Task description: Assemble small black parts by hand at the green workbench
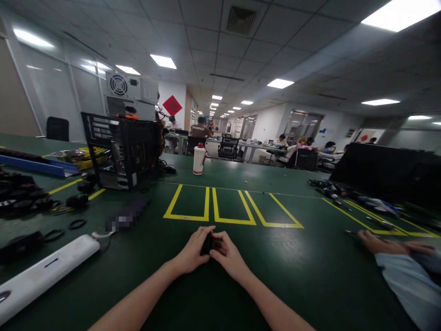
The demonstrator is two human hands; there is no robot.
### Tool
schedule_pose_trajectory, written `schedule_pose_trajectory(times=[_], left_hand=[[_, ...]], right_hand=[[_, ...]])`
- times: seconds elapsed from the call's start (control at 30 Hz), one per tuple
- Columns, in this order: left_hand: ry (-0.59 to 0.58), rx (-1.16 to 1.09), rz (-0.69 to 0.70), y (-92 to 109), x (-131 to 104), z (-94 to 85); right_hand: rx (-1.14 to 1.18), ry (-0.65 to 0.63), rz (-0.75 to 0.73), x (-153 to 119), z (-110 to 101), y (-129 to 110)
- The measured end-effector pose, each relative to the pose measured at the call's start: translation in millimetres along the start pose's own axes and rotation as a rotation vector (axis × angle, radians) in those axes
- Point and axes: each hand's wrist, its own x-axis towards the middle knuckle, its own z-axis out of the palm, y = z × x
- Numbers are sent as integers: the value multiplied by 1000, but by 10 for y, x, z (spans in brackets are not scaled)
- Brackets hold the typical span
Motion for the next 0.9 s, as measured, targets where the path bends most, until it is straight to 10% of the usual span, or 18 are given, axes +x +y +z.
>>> schedule_pose_trajectory(times=[0.9], left_hand=[[20,106,58,-45,-26,54]], right_hand=[[27,26,-8,-6,1,85]])
